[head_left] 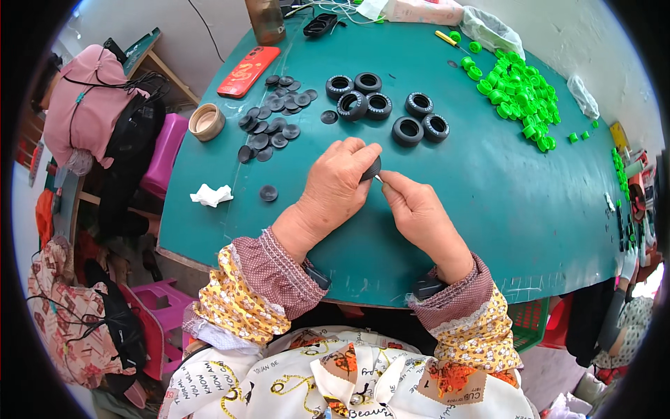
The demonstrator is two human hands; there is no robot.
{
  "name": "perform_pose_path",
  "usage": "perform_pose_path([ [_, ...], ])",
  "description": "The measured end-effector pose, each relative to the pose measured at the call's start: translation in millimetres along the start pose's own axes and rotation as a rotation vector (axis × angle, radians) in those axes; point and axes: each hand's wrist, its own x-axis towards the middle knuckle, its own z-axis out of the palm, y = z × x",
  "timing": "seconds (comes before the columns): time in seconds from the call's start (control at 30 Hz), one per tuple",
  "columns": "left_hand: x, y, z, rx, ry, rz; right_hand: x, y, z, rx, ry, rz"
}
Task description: Assembling plastic toy wheels by manually fitting rubber tires onto plastic rims at a workshop table.
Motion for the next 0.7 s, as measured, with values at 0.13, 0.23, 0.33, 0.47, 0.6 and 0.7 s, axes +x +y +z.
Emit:
perform_pose_path([
  [0.13,-3,-5,3,0.002,-0.028,0.023,-1,-3,-1,-0.148,-0.024,0.033],
  [0.23,-2,-4,2,0.010,-0.105,-0.067,0,-1,1,-0.240,0.019,0.009],
  [0.33,-2,-7,5,-0.008,-0.102,-0.104,1,5,3,-0.259,0.043,0.003],
  [0.47,-1,-9,7,-0.123,-0.103,-0.104,4,12,2,-0.034,0.040,0.032],
  [0.6,4,3,2,-0.378,-0.087,-0.260,6,16,-2,-0.013,0.067,0.142],
  [0.7,2,-5,3,-0.338,-0.049,-0.122,8,18,-1,0.044,0.020,0.130],
])
